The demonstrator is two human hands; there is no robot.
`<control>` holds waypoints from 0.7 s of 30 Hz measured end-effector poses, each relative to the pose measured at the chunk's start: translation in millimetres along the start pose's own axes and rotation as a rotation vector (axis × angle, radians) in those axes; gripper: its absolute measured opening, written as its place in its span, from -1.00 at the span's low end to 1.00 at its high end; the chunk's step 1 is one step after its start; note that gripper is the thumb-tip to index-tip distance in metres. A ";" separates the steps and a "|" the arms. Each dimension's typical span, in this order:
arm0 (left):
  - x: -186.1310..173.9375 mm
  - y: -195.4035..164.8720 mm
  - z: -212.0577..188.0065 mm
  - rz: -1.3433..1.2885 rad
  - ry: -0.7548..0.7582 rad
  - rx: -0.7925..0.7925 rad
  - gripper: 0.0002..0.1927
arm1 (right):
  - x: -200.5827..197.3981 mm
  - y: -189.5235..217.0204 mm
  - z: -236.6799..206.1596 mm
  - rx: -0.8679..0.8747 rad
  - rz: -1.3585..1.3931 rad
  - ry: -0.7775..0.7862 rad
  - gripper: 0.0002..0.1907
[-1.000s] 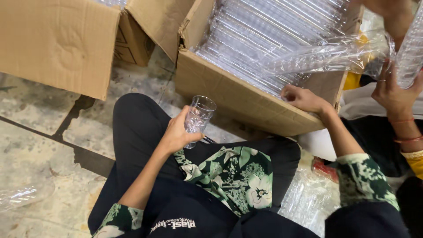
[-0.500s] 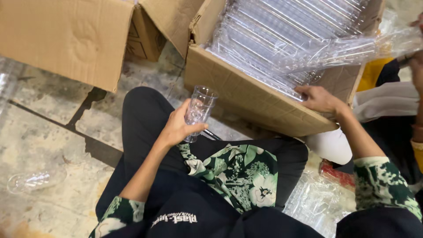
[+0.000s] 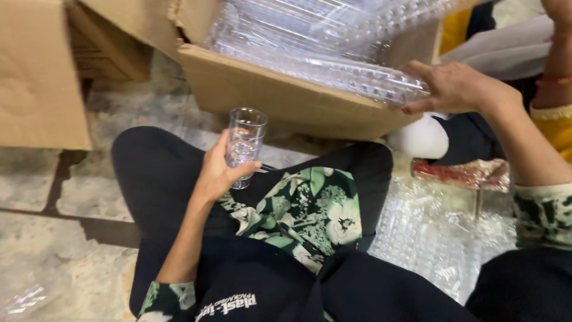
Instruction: The person sits on the floor and repeatedly picks up stacks of clear plastic cups from a cardboard box, separates them into smaller stacks, and places them back into the box. The person handles the cups by hand without using tools.
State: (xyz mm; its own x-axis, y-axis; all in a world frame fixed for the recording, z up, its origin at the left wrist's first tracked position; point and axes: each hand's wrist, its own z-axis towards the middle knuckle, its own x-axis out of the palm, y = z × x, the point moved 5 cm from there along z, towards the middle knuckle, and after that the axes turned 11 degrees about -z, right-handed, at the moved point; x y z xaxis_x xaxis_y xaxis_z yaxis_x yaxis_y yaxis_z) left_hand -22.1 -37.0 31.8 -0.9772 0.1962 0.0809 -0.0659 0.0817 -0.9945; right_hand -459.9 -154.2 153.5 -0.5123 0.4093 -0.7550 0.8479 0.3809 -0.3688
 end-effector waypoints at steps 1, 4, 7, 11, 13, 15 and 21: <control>0.8 -0.3 -1.5 0.004 0.007 0.018 -0.32 | 1.4 -2.9 -5.9 0.023 -0.024 -0.008 0.03; -1.5 1.3 -4.8 0.017 0.002 0.017 -0.33 | 1.4 -11.5 -20.1 0.064 -0.087 -0.076 0.03; -0.4 4.6 -4.8 0.031 -0.001 -0.025 -0.34 | 0.7 -28.8 -46.3 0.097 -0.176 -0.179 0.06; 7.7 1.1 -0.1 0.016 0.034 0.019 -0.32 | 9.6 -47.6 -72.0 0.165 -0.314 -0.247 0.02; 9.9 -2.3 2.0 0.006 0.039 0.034 -0.32 | 19.1 -53.3 -79.7 0.192 -0.265 -0.235 -0.02; 10.8 -7.8 3.6 0.016 0.037 0.083 -0.34 | 35.6 -55.9 -88.4 0.216 -0.154 -0.155 -0.04; -0.2 -15.7 13.3 0.086 -0.022 0.064 -0.27 | 70.9 -32.8 -120.7 0.223 0.447 -0.491 -0.16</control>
State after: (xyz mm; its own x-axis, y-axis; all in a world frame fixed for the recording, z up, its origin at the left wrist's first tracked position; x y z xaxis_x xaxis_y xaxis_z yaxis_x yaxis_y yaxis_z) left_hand -23.6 -51.2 46.5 -0.9840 0.1779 -0.0061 0.0067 0.0029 -1.0000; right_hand -540.6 -37.7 177.5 -0.0318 0.0450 -0.9985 0.9976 0.0628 -0.0289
